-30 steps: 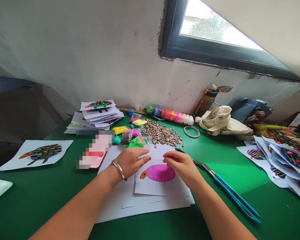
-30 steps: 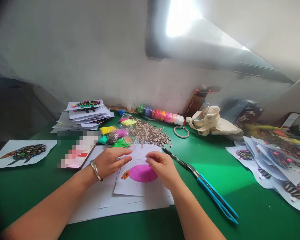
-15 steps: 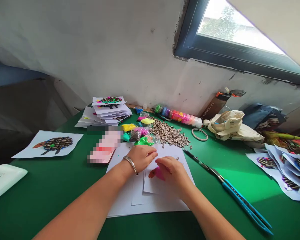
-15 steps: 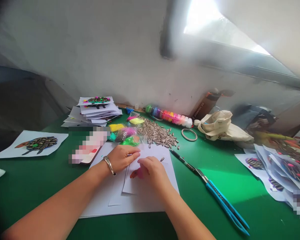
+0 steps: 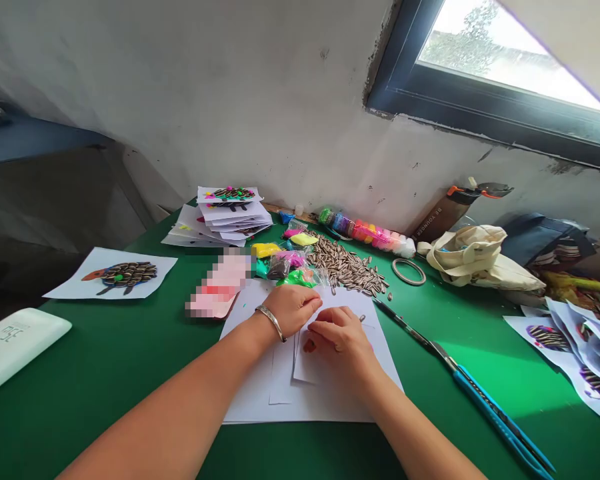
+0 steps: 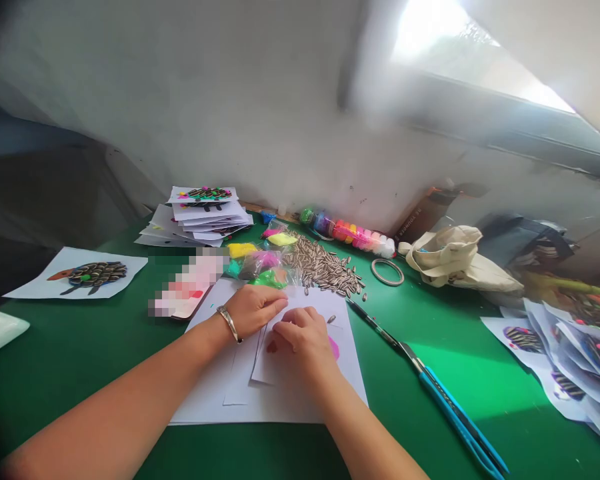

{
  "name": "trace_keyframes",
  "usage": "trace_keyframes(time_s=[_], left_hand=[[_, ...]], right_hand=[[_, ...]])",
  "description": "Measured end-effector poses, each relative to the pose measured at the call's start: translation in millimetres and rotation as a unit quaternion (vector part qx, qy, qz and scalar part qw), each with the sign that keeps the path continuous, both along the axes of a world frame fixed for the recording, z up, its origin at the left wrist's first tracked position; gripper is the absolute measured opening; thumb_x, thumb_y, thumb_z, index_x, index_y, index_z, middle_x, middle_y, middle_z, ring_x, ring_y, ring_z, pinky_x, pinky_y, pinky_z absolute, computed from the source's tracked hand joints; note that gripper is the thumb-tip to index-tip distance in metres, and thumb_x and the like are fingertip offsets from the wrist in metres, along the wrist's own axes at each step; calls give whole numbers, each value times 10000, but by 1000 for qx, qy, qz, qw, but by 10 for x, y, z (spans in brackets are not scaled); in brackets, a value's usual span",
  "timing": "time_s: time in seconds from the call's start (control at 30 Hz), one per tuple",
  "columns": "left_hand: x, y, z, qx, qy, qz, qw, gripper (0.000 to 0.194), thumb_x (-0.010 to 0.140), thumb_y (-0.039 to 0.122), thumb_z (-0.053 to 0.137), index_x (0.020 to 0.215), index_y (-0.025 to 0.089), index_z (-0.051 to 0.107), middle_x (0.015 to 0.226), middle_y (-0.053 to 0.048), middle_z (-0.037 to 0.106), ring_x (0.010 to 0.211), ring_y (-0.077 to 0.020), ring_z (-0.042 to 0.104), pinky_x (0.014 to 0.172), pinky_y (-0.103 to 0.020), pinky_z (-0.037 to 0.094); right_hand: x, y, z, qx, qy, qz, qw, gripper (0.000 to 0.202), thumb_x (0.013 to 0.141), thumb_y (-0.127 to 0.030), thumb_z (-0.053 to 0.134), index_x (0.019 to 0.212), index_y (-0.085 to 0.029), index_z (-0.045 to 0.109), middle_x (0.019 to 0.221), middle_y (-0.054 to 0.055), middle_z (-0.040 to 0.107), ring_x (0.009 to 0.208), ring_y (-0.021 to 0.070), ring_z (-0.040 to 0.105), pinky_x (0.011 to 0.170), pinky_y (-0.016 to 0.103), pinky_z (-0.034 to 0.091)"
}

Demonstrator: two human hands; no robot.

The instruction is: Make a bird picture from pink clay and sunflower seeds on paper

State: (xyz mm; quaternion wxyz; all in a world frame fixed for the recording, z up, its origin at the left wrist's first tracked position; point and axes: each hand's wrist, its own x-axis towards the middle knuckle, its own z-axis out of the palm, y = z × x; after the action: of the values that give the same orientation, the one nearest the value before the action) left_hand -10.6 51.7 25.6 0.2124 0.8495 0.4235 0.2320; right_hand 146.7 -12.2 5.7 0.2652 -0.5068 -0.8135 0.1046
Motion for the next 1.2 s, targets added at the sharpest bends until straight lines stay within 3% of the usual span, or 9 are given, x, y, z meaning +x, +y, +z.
trace_keyframes(time_s=[0.2,0.37,0.63,1.03,1.2], left_hand=[[1,9,-22,3,11,-4,1000,255,907,260,476,795,218,701,797,9,718,764,-156,632,680,-230,440],[4,3,-34,5,21,-10,1000,238,908,254,479,839,215,703,835,1,726,795,-165,645,711,-243,453],[-4,16,-86,18,31,-13,999,206,894,234,500,897,217,706,913,-26,734,868,-191,660,769,-274,475],[-3,43,-117,13,39,-19,999,218,883,218,497,972,202,696,948,-45,729,902,-203,659,814,-302,493],[-3,39,-118,13,34,-15,999,225,881,218,491,977,214,695,933,-36,727,887,-192,659,798,-294,502]], right_hand=[[-6,-28,-37,13,-20,13,1000,204,844,-155,635,686,-262,704,842,28,645,862,195,500,777,336,389],[-6,-80,15,6,-24,40,999,170,902,-214,552,842,-246,709,890,49,657,874,210,495,790,367,393],[77,-141,129,-37,-15,68,997,266,839,-42,527,908,-254,672,927,21,672,887,202,512,825,365,394],[83,-168,81,-35,-14,72,997,219,859,-94,549,904,-268,675,942,17,677,903,204,515,830,363,393],[82,-163,77,-9,-8,68,998,299,858,-67,504,1020,-267,655,930,31,686,873,204,522,805,364,393]])
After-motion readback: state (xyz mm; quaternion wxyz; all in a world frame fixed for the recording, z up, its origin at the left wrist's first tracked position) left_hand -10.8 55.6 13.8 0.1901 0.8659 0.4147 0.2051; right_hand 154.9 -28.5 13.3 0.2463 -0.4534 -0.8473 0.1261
